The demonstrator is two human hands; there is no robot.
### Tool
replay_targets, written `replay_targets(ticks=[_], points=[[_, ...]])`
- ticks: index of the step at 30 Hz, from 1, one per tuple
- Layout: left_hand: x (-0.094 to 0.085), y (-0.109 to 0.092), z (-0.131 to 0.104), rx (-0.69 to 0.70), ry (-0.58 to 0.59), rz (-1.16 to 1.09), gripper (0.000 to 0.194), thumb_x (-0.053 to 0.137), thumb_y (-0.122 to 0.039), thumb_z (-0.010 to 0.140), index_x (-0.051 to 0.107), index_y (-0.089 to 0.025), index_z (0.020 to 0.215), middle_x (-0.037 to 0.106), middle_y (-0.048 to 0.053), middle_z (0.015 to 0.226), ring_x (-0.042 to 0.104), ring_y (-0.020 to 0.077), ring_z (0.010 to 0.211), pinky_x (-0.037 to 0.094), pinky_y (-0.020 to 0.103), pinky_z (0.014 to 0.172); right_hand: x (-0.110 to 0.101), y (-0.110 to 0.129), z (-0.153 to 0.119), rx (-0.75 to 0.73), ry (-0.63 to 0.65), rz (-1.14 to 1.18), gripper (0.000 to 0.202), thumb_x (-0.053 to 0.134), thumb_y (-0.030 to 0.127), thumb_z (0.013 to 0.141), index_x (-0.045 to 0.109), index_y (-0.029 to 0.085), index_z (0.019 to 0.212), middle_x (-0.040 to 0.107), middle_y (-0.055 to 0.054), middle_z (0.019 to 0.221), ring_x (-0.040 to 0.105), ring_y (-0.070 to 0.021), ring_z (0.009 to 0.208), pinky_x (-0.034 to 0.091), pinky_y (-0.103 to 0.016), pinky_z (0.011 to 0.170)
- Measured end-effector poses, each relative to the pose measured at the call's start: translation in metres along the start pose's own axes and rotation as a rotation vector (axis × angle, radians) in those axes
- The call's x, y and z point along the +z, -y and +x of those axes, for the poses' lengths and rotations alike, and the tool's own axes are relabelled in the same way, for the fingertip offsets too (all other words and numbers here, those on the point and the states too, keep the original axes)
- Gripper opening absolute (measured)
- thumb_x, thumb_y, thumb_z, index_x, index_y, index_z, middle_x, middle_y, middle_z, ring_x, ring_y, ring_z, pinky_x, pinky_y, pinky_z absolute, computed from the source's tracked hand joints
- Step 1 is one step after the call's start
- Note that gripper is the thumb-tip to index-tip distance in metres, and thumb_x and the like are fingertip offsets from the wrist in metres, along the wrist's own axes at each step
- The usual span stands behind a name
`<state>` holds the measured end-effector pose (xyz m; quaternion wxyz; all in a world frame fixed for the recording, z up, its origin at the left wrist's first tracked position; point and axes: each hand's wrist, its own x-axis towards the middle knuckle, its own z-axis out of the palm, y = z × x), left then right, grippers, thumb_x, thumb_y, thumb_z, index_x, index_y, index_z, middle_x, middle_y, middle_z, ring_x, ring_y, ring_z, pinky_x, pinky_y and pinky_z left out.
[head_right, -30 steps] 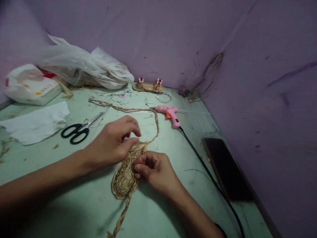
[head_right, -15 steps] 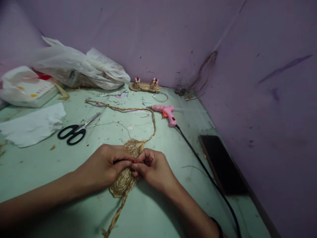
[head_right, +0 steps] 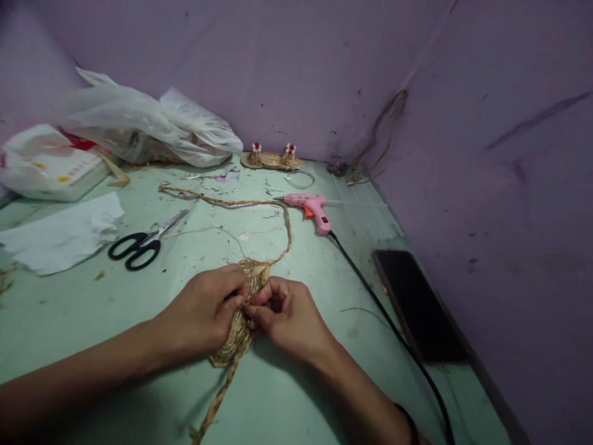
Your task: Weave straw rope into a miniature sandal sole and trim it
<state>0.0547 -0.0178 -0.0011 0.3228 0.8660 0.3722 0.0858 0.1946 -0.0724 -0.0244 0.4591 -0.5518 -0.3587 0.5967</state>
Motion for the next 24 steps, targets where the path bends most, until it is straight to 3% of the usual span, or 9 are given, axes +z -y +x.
replay_targets(ticks=[11,19,24], points=[[-0.0068,0.0037,-0.0009,0.093,0.006,-0.129,0.019,0.047,-0.009,0.073,0.064,-0.016,0.067,0.061,0.002,0.068,0.054,0.0119,0.066,0.039,0.024,0.063,-0.0003,0.0001,-0.0004,0.036,-0.013,0.043,0.023,0.074,0.02,0.055,0.051,0.016,0.055,0.059,0.004,0.046,0.056,-0.0082,0.044,0.045,-0.02,0.045],[-0.0026,0.0034,-0.0012,0.19,-0.007,0.037,0.01,0.044,-0.01,0.071,0.052,-0.015,0.066,0.053,0.003,0.07,0.049,0.0131,0.063,0.039,0.025,0.057,-0.0001,-0.001,-0.0016,0.004,-0.01,0.015,0.02,0.071,0.016,0.057,0.051,0.016,0.055,0.058,0.004,0.047,0.054,-0.0074,0.045,0.044,-0.02,0.046],[0.0016,0.0046,-0.0019,0.174,-0.001,0.067,0.007,0.041,-0.013,0.072,0.047,-0.016,0.069,0.05,0.003,0.075,0.048,0.0143,0.063,0.038,0.028,0.058,-0.0017,-0.0016,-0.0009,-0.027,0.016,-0.029,0.021,0.072,0.016,0.056,0.051,0.016,0.056,0.059,0.002,0.052,0.054,-0.0085,0.047,0.044,-0.022,0.047]])
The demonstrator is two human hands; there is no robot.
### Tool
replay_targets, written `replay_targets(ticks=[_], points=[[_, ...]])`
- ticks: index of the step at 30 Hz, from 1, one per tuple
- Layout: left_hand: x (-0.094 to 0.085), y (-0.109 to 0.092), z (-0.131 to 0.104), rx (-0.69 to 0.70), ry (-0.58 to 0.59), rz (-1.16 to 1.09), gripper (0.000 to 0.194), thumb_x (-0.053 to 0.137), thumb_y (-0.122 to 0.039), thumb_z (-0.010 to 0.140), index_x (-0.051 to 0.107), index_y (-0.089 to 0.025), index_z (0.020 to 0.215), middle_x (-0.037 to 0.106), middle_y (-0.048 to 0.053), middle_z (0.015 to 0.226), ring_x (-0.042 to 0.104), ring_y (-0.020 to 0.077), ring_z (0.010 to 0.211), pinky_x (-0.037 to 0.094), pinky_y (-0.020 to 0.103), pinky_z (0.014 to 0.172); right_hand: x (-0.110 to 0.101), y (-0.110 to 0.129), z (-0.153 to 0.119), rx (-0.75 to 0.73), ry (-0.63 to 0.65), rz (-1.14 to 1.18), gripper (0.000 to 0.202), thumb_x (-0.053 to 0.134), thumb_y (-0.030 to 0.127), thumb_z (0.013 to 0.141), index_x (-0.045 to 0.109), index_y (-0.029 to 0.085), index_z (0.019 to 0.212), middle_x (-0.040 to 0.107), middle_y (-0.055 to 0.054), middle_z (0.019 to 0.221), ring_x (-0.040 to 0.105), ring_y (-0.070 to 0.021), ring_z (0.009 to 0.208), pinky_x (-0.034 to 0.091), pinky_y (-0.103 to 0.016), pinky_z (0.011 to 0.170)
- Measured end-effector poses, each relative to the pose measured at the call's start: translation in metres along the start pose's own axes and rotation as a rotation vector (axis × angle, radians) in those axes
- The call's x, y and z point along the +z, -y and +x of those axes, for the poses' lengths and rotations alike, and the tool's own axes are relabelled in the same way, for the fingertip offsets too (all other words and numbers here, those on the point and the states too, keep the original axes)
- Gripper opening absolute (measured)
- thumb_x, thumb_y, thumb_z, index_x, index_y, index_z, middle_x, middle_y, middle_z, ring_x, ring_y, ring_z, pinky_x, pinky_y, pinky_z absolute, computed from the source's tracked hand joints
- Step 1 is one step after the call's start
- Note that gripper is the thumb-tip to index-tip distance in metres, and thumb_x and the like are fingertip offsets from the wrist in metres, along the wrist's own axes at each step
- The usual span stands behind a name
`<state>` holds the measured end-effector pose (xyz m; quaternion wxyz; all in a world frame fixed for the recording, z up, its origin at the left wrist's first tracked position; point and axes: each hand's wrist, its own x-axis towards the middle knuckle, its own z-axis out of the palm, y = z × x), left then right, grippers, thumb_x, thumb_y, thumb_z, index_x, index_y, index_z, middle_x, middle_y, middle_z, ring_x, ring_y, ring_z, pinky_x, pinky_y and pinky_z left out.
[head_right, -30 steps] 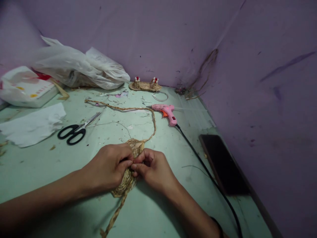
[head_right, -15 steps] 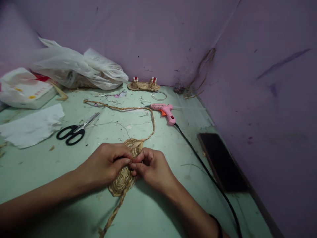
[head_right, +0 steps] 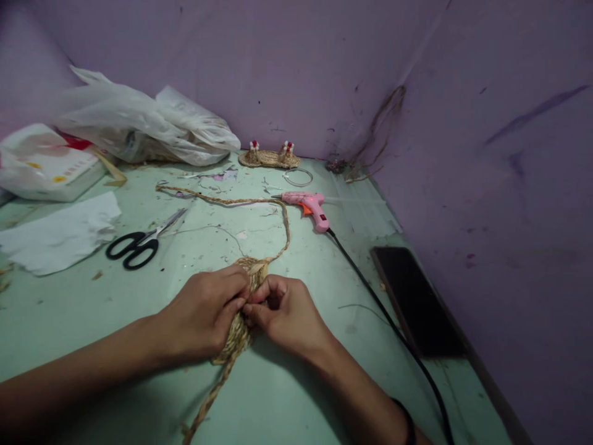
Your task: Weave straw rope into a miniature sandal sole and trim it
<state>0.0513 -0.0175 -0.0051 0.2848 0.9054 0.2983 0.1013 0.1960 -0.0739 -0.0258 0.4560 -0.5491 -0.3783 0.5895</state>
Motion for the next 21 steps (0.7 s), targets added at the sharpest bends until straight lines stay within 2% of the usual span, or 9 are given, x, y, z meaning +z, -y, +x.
replay_targets(ticks=[10,15,21], points=[[-0.0009,0.0037,0.002,-0.035,-0.057,-0.104,0.013,0.041,-0.009,0.073,0.043,-0.017,0.063,0.05,0.001,0.071,0.045,0.0119,0.062,0.036,0.025,0.057,0.0008,0.0034,0.0005,0.026,-0.015,0.004,0.023,0.073,0.021,0.056,0.05,0.016,0.055,0.059,0.002,0.049,0.053,-0.0079,0.045,0.044,-0.021,0.046],[-0.0062,0.0069,0.0005,-0.023,-0.037,-0.204,0.016,0.044,-0.006,0.074,0.056,-0.015,0.067,0.056,0.001,0.069,0.051,0.0117,0.067,0.04,0.025,0.062,0.0018,0.0037,0.0008,0.078,-0.019,0.063,0.024,0.074,0.023,0.055,0.051,0.016,0.055,0.058,0.003,0.046,0.055,-0.0085,0.043,0.047,-0.022,0.047],[-0.0068,0.0092,0.0003,0.09,-0.049,-0.217,0.021,0.046,-0.007,0.076,0.065,-0.014,0.069,0.059,0.003,0.069,0.054,0.0115,0.066,0.043,0.024,0.063,0.0005,0.0,0.0006,0.05,-0.025,0.1,0.024,0.075,0.023,0.055,0.052,0.016,0.056,0.059,0.004,0.047,0.056,-0.0078,0.044,0.047,-0.021,0.046]])
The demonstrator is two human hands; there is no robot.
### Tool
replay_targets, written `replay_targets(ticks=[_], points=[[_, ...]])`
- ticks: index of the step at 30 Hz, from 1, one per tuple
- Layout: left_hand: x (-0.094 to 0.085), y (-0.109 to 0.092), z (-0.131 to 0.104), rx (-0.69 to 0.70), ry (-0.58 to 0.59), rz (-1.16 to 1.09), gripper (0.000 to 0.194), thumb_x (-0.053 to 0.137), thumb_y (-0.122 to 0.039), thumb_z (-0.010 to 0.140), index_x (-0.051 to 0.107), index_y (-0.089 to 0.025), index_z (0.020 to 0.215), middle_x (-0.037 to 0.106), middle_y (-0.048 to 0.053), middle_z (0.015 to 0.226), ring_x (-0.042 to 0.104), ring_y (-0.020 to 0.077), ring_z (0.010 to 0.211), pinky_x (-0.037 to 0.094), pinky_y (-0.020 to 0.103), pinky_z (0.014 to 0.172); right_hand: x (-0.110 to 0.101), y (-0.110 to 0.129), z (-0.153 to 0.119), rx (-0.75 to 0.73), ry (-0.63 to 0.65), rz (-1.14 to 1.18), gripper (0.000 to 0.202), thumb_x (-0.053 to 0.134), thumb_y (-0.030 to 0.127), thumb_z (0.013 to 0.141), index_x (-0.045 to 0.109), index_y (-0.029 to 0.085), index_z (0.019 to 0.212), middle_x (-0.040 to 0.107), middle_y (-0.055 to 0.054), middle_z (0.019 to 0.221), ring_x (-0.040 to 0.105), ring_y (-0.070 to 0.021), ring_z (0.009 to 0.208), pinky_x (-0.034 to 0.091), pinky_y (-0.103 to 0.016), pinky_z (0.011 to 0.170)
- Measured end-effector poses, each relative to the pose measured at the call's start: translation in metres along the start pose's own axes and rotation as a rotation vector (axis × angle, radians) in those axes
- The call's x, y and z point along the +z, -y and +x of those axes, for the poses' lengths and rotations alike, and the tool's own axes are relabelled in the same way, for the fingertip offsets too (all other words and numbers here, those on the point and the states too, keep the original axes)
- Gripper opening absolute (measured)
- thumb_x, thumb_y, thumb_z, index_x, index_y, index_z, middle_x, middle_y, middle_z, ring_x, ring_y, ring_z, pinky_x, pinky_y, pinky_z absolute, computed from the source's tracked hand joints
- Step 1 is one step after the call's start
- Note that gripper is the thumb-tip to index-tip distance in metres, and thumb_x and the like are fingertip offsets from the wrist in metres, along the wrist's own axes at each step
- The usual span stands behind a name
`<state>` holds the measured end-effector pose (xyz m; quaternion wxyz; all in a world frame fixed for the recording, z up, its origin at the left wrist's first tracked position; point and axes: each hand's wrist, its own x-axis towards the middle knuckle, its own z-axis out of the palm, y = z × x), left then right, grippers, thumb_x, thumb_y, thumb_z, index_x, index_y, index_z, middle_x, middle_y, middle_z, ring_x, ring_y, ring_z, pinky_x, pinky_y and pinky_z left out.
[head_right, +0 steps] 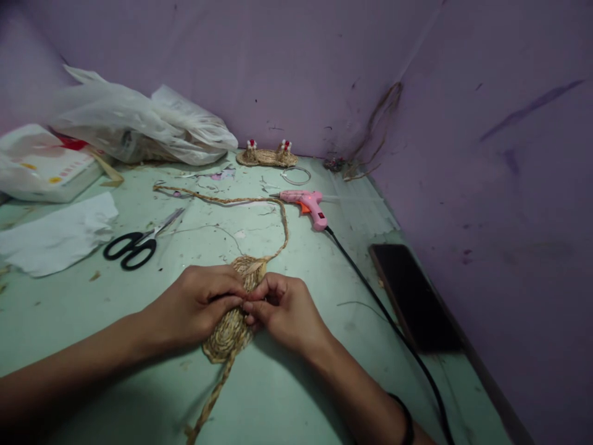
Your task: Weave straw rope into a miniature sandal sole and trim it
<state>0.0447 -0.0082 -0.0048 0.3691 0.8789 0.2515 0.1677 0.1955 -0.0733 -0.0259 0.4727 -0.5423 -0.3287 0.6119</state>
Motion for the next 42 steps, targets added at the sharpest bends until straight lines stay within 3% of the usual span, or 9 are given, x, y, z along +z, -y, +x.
replay_targets(ticks=[10,13,19,23,29,33,36,39,42], points=[[-0.002,-0.001,-0.001,0.047,0.028,-0.016,0.024,0.045,-0.008,0.077,0.067,-0.013,0.07,0.06,0.004,0.069,0.055,0.0111,0.064,0.044,0.023,0.062,0.001,-0.001,0.002,0.014,-0.017,-0.027,0.024,0.075,0.023,0.055,0.052,0.016,0.057,0.059,0.004,0.045,0.056,-0.0083,0.043,0.047,-0.022,0.046],[-0.003,-0.006,0.001,-0.048,0.004,-0.053,0.022,0.047,-0.011,0.078,0.067,-0.013,0.069,0.06,0.002,0.066,0.053,0.0102,0.063,0.042,0.022,0.06,0.0,-0.002,0.001,0.002,-0.012,-0.05,0.022,0.074,0.02,0.056,0.052,0.016,0.058,0.059,0.004,0.046,0.056,-0.0087,0.044,0.046,-0.022,0.047],[0.011,-0.013,0.009,-0.391,-0.108,-0.228,0.023,0.053,-0.034,0.076,0.068,-0.016,0.07,0.063,0.001,0.066,0.056,0.0132,0.062,0.042,0.025,0.057,0.003,0.0,-0.001,-0.031,-0.041,-0.127,0.021,0.072,0.021,0.058,0.053,0.017,0.056,0.059,0.003,0.048,0.053,-0.0093,0.043,0.044,-0.022,0.046],[0.014,-0.013,0.014,-0.479,-0.18,-0.467,0.01,0.057,-0.021,0.068,0.063,-0.015,0.063,0.062,0.0,0.062,0.054,0.0118,0.06,0.041,0.024,0.056,0.003,0.0,-0.001,-0.003,-0.04,-0.12,0.019,0.074,0.021,0.056,0.056,0.016,0.059,0.058,0.003,0.049,0.054,-0.0099,0.045,0.046,-0.024,0.048],[0.004,-0.012,0.011,-0.533,-0.192,-0.696,0.014,0.053,-0.016,0.066,0.049,-0.014,0.053,0.04,-0.007,0.045,0.032,0.0049,0.043,0.028,0.02,0.044,0.004,0.0,0.001,0.016,-0.042,-0.058,0.021,0.073,0.02,0.056,0.054,0.015,0.063,0.058,0.004,0.05,0.055,-0.0088,0.044,0.047,-0.022,0.045],[-0.003,-0.008,0.005,-0.484,-0.221,-0.72,0.01,0.056,-0.019,0.066,0.052,-0.015,0.058,0.041,-0.006,0.048,0.033,0.0056,0.046,0.029,0.021,0.046,0.006,0.0,0.001,0.018,-0.057,-0.014,0.027,0.074,0.021,0.056,0.049,0.017,0.064,0.058,0.005,0.051,0.055,-0.0085,0.043,0.047,-0.021,0.043],[-0.008,-0.008,0.002,-0.349,-0.207,-0.678,0.01,0.056,-0.019,0.066,0.054,-0.014,0.058,0.049,-0.002,0.057,0.042,0.0083,0.055,0.036,0.024,0.055,0.007,0.002,0.0,0.026,-0.068,-0.03,0.025,0.075,0.022,0.055,0.052,0.016,0.062,0.057,0.004,0.05,0.054,-0.0082,0.043,0.047,-0.022,0.044],[-0.009,-0.015,0.002,-0.21,-0.186,-0.618,0.01,0.056,-0.016,0.066,0.057,-0.013,0.057,0.056,0.002,0.067,0.05,0.0117,0.066,0.039,0.026,0.062,0.008,0.006,-0.002,0.04,-0.07,-0.063,0.021,0.076,0.023,0.054,0.058,0.014,0.062,0.057,0.003,0.048,0.052,-0.0076,0.042,0.045,-0.021,0.044],[-0.008,-0.023,0.003,-0.175,-0.164,-0.599,0.009,0.055,-0.016,0.066,0.057,-0.013,0.057,0.058,0.003,0.068,0.052,0.0126,0.066,0.041,0.026,0.061,0.009,0.009,-0.003,0.031,-0.06,-0.1,0.021,0.077,0.025,0.053,0.06,0.014,0.058,0.056,0.003,0.044,0.049,-0.0068,0.041,0.042,-0.02,0.043]])
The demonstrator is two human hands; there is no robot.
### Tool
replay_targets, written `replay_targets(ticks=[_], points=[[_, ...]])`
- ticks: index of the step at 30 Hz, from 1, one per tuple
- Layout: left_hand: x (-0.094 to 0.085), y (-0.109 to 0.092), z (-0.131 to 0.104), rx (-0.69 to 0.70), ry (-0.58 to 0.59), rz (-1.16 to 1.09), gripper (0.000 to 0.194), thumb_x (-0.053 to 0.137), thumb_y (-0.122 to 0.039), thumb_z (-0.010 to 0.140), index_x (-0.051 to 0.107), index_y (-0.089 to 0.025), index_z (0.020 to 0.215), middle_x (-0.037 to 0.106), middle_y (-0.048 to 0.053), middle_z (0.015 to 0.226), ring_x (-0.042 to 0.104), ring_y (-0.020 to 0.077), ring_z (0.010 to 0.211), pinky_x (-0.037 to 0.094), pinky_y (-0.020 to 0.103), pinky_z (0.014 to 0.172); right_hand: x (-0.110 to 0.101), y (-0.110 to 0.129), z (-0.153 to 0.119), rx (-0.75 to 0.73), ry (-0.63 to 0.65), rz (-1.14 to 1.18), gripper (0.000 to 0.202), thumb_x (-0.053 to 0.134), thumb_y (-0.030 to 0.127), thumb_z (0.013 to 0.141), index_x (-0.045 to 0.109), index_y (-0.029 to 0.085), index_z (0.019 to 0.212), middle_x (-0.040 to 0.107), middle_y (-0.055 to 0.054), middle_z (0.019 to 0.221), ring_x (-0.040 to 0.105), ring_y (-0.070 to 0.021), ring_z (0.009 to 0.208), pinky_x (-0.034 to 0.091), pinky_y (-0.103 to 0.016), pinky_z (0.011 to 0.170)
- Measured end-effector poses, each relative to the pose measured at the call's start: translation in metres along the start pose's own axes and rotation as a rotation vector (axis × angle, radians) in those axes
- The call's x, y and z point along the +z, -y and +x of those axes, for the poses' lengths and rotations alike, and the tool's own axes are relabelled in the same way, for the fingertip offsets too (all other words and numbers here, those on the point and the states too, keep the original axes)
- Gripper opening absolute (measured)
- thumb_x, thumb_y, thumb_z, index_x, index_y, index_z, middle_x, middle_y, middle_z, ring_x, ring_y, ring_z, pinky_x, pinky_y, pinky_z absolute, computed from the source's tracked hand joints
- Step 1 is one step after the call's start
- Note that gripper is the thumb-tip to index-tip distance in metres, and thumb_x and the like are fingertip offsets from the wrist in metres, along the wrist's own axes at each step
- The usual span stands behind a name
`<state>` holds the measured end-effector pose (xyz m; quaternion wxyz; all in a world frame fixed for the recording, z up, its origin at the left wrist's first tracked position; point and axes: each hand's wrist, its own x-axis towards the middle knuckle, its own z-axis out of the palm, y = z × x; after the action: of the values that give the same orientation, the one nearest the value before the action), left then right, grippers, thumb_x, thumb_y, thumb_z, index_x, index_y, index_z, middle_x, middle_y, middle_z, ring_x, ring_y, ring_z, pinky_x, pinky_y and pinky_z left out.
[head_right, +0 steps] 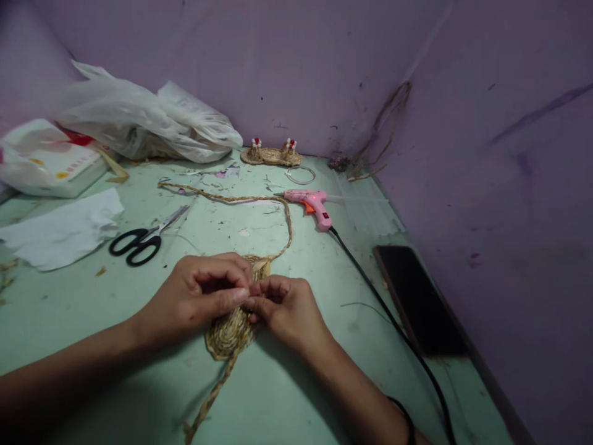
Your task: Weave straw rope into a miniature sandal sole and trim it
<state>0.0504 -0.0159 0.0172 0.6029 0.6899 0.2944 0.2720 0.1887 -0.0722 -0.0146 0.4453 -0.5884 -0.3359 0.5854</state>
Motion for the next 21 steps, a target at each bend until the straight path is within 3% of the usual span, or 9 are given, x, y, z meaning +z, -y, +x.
replay_targets(ticks=[3,5,7,9,13,16,18,20,21], points=[[0.003,0.0,0.0,-0.133,-0.014,-0.035,0.011,0.054,-0.022,0.068,0.055,-0.014,0.062,0.054,0.0,0.057,0.047,0.0089,0.05,0.039,0.023,0.05,0.0,0.0,0.001,0.0,-0.003,0.01,0.022,0.077,0.026,0.053,0.059,0.014,0.059,0.057,0.003,0.046,0.05,-0.0069,0.042,0.042,-0.02,0.043],[0.001,0.004,0.001,-0.248,-0.089,-0.02,0.014,0.053,-0.027,0.07,0.053,-0.015,0.065,0.051,-0.003,0.051,0.041,0.007,0.042,0.034,0.021,0.044,0.001,-0.003,0.001,0.009,-0.011,0.042,0.022,0.075,0.025,0.054,0.059,0.013,0.064,0.059,0.003,0.05,0.052,-0.0074,0.043,0.044,-0.021,0.045],[-0.004,0.011,0.002,-0.314,-0.163,0.124,0.015,0.052,-0.029,0.07,0.055,-0.015,0.066,0.052,-0.002,0.051,0.042,0.0081,0.043,0.033,0.022,0.044,0.0,-0.005,0.002,0.014,-0.015,0.067,0.023,0.074,0.023,0.055,0.06,0.013,0.07,0.06,0.002,0.054,0.054,-0.008,0.045,0.046,-0.022,0.047],[-0.01,0.015,0.003,-0.336,-0.198,0.42,0.017,0.052,-0.03,0.071,0.06,-0.016,0.066,0.057,0.001,0.056,0.048,0.0119,0.051,0.035,0.025,0.049,0.0,-0.007,0.001,0.006,0.0,0.073,0.024,0.073,0.021,0.057,0.061,0.013,0.076,0.061,0.001,0.057,0.055,-0.0086,0.047,0.047,-0.024,0.049],[-0.023,0.012,0.002,-0.248,-0.31,1.046,0.029,0.045,-0.036,0.077,0.064,-0.018,0.065,0.064,0.006,0.068,0.055,0.0192,0.062,0.034,0.029,0.053,-0.004,-0.002,-0.005,-0.173,0.01,-0.014,0.016,0.07,0.02,0.062,0.067,0.015,0.077,0.067,-0.006,0.076,0.061,-0.0158,0.07,0.049,-0.031,0.066],[-0.032,0.005,0.003,-0.131,-0.444,1.221,0.027,0.045,-0.034,0.078,0.066,-0.018,0.072,0.065,0.005,0.077,0.057,0.0204,0.064,0.034,0.03,0.053,-0.009,0.006,-0.009,-0.399,-0.095,-0.094,0.008,0.068,0.02,0.065,0.071,0.017,0.072,0.066,-0.009,0.094,0.058,-0.0192,0.091,0.046,-0.031,0.076],[-0.036,0.001,0.004,-0.02,-0.546,1.213,0.026,0.048,-0.03,0.076,0.066,-0.018,0.091,0.066,0.005,0.09,0.058,0.0191,0.066,0.037,0.029,0.055,-0.012,0.01,-0.011,-0.412,-0.147,-0.018,0.009,0.067,0.023,0.067,0.071,0.018,0.075,0.065,-0.007,0.089,0.057,-0.0134,0.072,0.045,-0.023,0.058],[-0.037,-0.003,0.005,0.104,-0.581,1.09,0.032,0.05,-0.026,0.075,0.063,-0.017,0.102,0.065,0.006,0.096,0.058,0.017,0.068,0.04,0.028,0.059,-0.014,0.013,-0.01,-0.288,-0.114,0.197,0.014,0.068,0.027,0.068,0.07,0.018,0.079,0.061,-0.003,0.075,0.042,-0.0047,0.047,0.031,-0.015,0.038],[-0.035,-0.005,0.006,0.138,-0.552,0.993,0.029,0.051,-0.025,0.074,0.065,-0.017,0.098,0.066,0.005,0.093,0.058,0.016,0.068,0.041,0.027,0.06,-0.014,0.014,-0.01,-0.198,-0.063,0.327,0.017,0.069,0.028,0.068,0.07,0.018,0.08,0.057,0.0,0.069,0.033,-0.0018,0.041,0.022,-0.014,0.034]])
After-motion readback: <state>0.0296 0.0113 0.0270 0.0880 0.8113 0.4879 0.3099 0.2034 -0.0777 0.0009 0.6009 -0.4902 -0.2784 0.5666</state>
